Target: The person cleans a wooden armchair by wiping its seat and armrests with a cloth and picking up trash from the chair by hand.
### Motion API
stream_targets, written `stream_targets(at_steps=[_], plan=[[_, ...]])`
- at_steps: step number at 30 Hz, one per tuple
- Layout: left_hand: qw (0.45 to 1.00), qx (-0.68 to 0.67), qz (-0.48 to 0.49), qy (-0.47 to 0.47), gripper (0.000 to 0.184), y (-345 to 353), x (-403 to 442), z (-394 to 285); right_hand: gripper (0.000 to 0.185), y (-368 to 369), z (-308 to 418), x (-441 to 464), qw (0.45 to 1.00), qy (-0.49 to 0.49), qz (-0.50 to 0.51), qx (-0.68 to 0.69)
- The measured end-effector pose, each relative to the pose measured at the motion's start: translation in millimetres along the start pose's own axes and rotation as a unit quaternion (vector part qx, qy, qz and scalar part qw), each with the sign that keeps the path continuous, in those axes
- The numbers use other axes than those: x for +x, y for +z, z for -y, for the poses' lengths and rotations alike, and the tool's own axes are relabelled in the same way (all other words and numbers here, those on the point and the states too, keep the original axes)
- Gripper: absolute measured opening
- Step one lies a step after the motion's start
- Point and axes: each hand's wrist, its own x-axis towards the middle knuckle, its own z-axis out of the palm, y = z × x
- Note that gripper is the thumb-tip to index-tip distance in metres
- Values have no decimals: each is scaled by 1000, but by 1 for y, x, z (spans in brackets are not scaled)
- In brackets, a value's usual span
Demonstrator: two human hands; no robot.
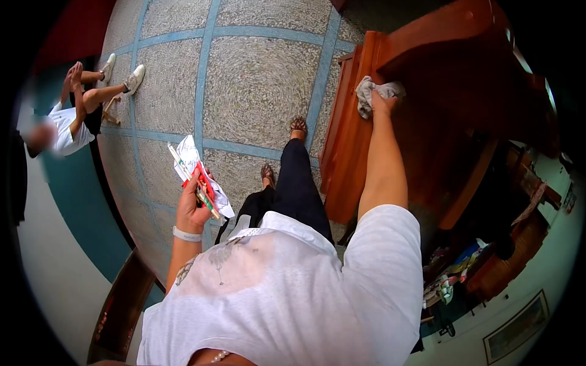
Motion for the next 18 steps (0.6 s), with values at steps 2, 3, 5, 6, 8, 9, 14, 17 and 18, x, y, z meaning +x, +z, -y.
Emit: stream_targets(at_steps=[2, 3, 5, 6, 8, 9, 14, 17, 18], plan=[[999, 29, 13, -1, 17, 0, -1, -2, 80, -13, -27, -40, 999, -34, 22, -32], [998, 51, 21, 0, 17, 1, -4, -4, 81, -25, -25, -79, 997, -5, 31, -69], [995, 82, 48, 1, 17, -5, -6, -6, 83, -30, -74, -133, 997, 10, 15, -72], [994, 94, 59, 0, 17, -11, -4, -7, 82, -42, -85, -170, 995, 32, 28, -87], [987, 122, 103, -11, 17, -32, -8, 2, 80, -69, -123, -235, 987, 114, 29, -105], [985, 144, 96, -9, 17, -38, -14, 2, 79, -74, -157, -257, 985, 131, 17, -114], [969, 178, 169, -19, 17, -121, -31, 11, 81, -113, -270, -355, 970, 232, -29, -66], [959, 184, 208, -49, 14, -153, -34, 1, 71, -109, -353, -383, 932, 330, -86, 120], [958, 183, 215, -47, 14, -159, -34, -1, 63, -123, -343, -404, 899, 365, -68, 233]])
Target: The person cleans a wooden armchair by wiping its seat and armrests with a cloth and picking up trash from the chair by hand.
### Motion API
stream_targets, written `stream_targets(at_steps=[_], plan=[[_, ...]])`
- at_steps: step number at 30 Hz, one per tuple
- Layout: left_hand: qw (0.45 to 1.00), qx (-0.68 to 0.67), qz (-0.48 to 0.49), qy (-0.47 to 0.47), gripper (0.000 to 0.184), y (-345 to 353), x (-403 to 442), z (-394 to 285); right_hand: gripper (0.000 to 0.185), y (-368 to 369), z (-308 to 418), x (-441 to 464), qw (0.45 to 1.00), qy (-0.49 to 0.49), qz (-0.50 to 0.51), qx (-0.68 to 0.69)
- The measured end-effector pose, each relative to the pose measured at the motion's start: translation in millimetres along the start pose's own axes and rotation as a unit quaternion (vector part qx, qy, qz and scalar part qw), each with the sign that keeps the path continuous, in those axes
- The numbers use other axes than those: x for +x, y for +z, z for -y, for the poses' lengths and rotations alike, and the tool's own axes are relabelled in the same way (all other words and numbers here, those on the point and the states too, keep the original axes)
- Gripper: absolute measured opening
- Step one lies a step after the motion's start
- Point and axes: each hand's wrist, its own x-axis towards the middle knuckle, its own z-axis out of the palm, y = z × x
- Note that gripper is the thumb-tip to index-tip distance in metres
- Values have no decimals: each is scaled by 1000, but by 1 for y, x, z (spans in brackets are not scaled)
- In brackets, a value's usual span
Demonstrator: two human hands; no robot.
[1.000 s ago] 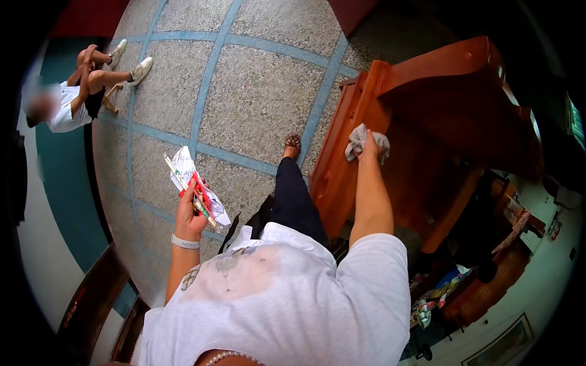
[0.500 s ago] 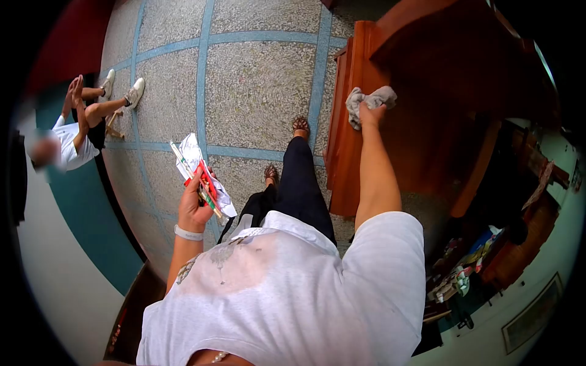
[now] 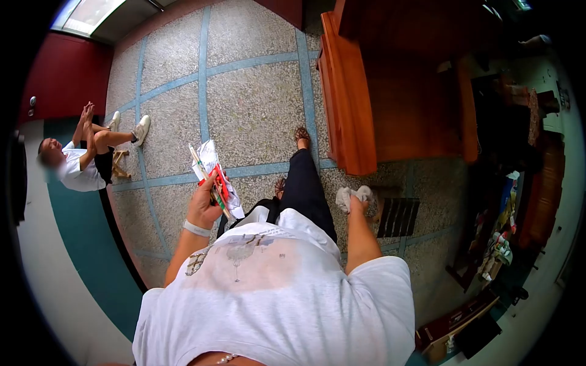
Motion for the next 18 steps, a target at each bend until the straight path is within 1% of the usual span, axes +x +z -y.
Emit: stream_targets(at_steps=[1, 2, 4, 5, 7, 9, 10, 12, 13, 14, 16, 18], plan=[[1000, -9, -16, 8, 14, -7, -1, 3, 55, -15, 6, -34, 992, 56, 47, 100], [999, -20, -34, 14, 14, -14, -2, 7, 55, -28, -13, -20, 992, 53, 48, 103], [999, -23, -24, 9, 13, -23, -4, 14, 34, -57, -49, 31, 959, 138, 219, 114], [1000, -15, -7, 3, 12, -27, -5, 16, 20, -68, -45, 11, 955, 143, 224, 130], [1000, 0, 21, -7, 12, -27, -8, 21, 20, -86, -20, -45, 961, 134, 210, 122], [999, 5, 36, -16, 12, -29, -11, 24, 23, -95, -20, -58, 980, 56, 147, 123], [999, 9, 46, -23, 12, -29, -12, 27, 23, -102, -24, -51, 979, 56, 144, 132], [998, 16, 64, -19, 12, -31, -17, 29, 29, -117, -27, -42, 970, 55, 195, 136], [997, 23, 68, -8, 13, -27, -22, 29, 30, -121, -26, -51, 975, 55, 180, 121], [997, 29, 71, 2, 13, -23, -27, 32, 30, -130, -30, -50, 974, 52, 173, 134], [994, 38, 103, -15, 15, -31, -21, 42, 33, -148, -36, -49, 955, 33, 234, 182], [991, 75, 108, -4, 16, -27, -21, 53, 31, -166, -43, -57, 961, 22, 210, 180]])
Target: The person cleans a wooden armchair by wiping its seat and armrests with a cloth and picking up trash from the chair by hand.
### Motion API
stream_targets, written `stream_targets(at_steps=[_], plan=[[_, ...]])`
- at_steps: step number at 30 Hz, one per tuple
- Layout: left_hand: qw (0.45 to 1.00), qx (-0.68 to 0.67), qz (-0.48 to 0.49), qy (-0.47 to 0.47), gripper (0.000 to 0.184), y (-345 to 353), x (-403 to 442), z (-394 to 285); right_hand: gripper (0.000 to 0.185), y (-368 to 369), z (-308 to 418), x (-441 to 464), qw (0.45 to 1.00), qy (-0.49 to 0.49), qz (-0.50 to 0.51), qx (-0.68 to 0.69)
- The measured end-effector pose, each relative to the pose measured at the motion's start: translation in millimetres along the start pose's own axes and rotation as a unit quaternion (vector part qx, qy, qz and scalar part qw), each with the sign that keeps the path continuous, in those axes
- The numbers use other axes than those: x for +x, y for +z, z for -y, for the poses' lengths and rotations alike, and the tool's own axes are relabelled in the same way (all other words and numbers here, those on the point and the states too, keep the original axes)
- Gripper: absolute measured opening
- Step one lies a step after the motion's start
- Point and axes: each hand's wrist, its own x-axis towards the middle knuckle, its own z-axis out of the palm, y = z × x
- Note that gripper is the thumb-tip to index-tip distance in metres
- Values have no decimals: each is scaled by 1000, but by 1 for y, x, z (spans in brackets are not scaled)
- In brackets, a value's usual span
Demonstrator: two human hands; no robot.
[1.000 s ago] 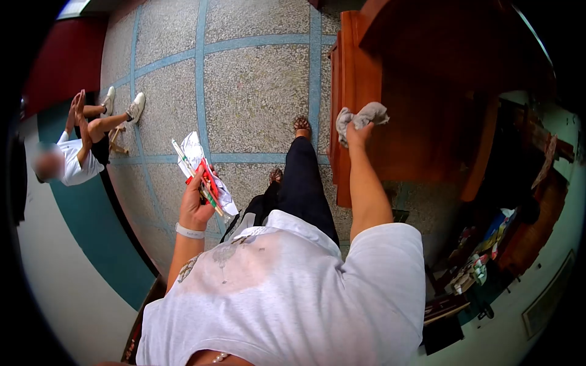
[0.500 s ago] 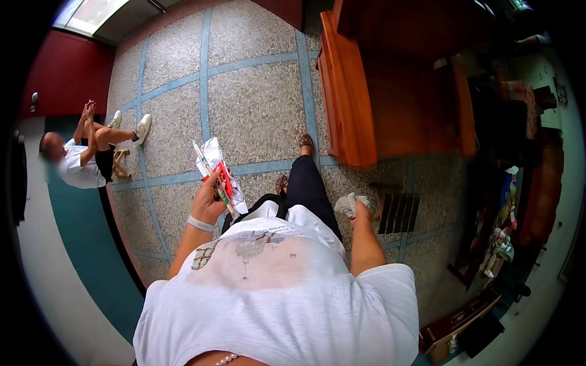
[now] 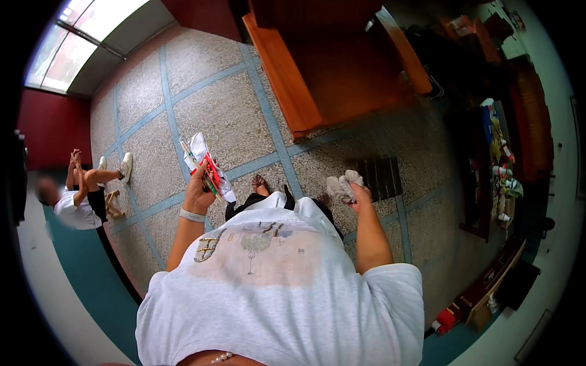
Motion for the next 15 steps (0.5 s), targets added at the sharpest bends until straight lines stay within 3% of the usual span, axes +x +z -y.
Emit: stream_targets(at_steps=[5, 6, 8, 9, 12, 13, 15], plan=[[997, 51, 37, -38, 16, 35, 12, 30, 28, -55, -32, -23, 998, 16, -37, 51], [995, 51, 61, -58, 15, 25, 4, 17, 28, -59, -66, -41, 996, 3, -43, 78], [991, 51, 67, -102, 15, 55, 5, 57, 30, -128, -91, -25, 993, 25, -23, 115], [989, 62, 72, -116, 15, 68, 5, 73, 28, -159, -108, -24, 990, 30, -86, 109], [978, 113, 101, -142, 15, 101, -1, 103, 27, -224, -141, -56, 980, 69, -97, 158], [971, 124, 134, -157, 14, 77, -22, 66, 29, -174, -175, -123, 953, 14, -205, 224], [967, 135, 133, -169, 14, 96, -11, 94, 31, -227, -206, -110, 946, 17, -181, 269]])
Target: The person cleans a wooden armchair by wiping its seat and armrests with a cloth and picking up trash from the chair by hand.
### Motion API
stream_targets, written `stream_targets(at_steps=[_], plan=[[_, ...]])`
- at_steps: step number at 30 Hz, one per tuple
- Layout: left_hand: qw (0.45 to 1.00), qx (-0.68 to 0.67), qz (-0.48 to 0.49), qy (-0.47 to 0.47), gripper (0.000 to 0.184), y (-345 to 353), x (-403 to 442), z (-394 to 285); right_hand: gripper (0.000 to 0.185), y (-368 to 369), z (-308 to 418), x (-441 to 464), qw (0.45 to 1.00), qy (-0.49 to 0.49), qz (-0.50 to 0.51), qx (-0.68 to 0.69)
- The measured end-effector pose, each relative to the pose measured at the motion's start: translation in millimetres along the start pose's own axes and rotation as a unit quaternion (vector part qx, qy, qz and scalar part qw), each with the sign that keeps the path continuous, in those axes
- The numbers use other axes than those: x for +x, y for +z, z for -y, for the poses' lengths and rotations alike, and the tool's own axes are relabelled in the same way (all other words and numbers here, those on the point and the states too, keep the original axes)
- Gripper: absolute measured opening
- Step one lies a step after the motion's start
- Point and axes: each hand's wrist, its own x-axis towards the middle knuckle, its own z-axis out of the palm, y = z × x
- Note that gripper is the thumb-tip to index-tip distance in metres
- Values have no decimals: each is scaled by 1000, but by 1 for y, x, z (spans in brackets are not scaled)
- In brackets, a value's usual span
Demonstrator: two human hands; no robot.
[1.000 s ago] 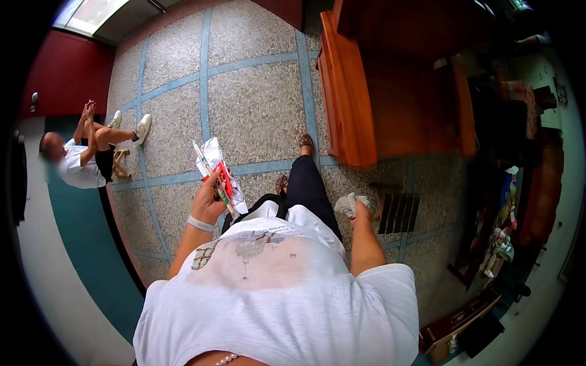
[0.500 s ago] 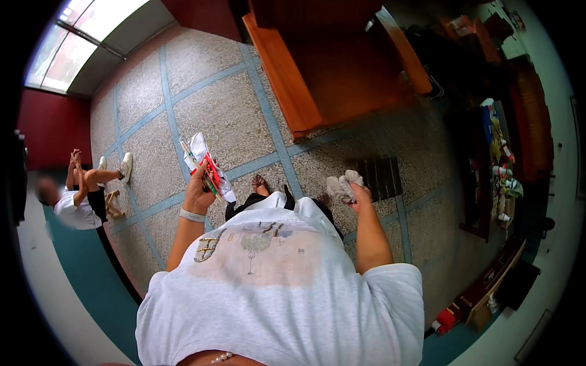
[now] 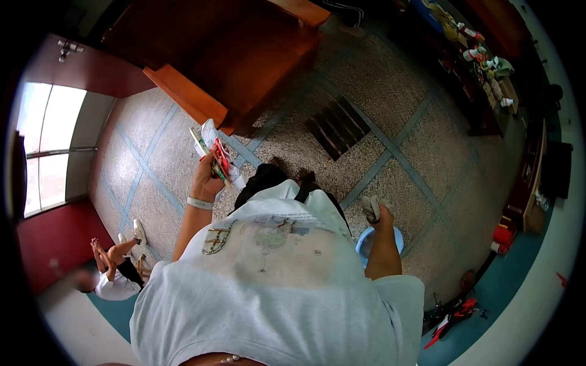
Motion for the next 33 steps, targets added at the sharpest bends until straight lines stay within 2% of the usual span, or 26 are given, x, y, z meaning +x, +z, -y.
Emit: stream_targets(at_steps=[1, 2, 4, 5, 6, 8, 11, 12, 13, 14, 15, 16, 17, 18, 19, 21, 22, 23, 25, 26, 29, 31, 33], plan=[[1000, 2, 4, -7, 14, 5, 7, 4, 33, -22, -9, 10, 999, 9, 27, 39], [1000, 20, 5, -4, 14, 19, 5, 7, 33, -33, -22, 10, 993, 1, -2, 116], [999, 33, 11, -11, 14, 33, 6, 12, 28, -39, -42, -2, 988, 5, -20, 152], [999, 36, 29, -12, 15, -6, -35, -19, 24, -34, -106, -48, 982, -5, -30, 186], [999, 35, 37, -18, 17, 10, -24, -9, 26, -50, -114, -29, 989, -81, 43, 113], [999, 27, 33, -13, 16, 26, -24, 1, 29, -47, -114, -45, 987, -134, 85, 25], [999, -2, 31, -11, 15, 21, -16, 10, 31, -24, -91, -66, 991, -94, 98, 2], [999, 3, 37, -7, 15, -36, -43, -25, 31, -10, -150, -85, 989, -86, 104, 57], [1000, 6, 21, -5, 15, -19, -34, -8, 31, -22, -121, -67, 988, -58, 105, 101], [1000, 1, 11, -8, 15, -10, -33, 1, 29, -32, -96, -54, 980, -131, 150, -24], [1000, -2, 12, -2, 15, -2, -31, 7, 29, -38, -80, -43, 979, -132, 155, -27], [1000, 5, 25, 8, 15, 1, -32, 11, 28, -39, -59, -43, 961, -208, 176, -51], [999, 11, 37, 17, 14, 6, -32, 18, 27, -26, -23, -49, 983, -114, 143, 16], [999, -17, 6, 32, 14, 14, -33, 26, 25, -13, 14, -56, 991, -25, 96, 94], [999, -24, 28, 39, 14, -76, -52, -37, 25, 39, -68, -78, 989, -47, 107, 96], [997, -37, 35, 60, 15, -65, -54, -8, 23, 22, -12, -71, 996, -63, 55, 14], [996, -51, 27, 64, 15, -65, -56, 1, 20, 27, 2, -70, 998, -60, 11, 21], [996, -58, 25, 66, 15, -64, -60, 10, 20, 27, 17, -64, 998, -62, 11, 14], [997, -62, -15, 46, 16, -65, -69, 26, 20, 26, 35, -55, 989, -31, 145, 3], [996, -82, 4, 43, 17, -138, -55, -36, 23, 98, -35, -61, 988, -67, 137, 13], [993, -103, -35, 47, 15, -134, -66, -33, 25, 113, -44, -51, 980, -87, 176, -24], [990, -128, -32, 42, 15, -140, -70, -32, 25, 118, -52, -57, 984, -87, 152, -39], [992, -112, -28, 47, 15, -150, -73, -36, 25, 133, -64, -87, 987, -36, 150, -32]])
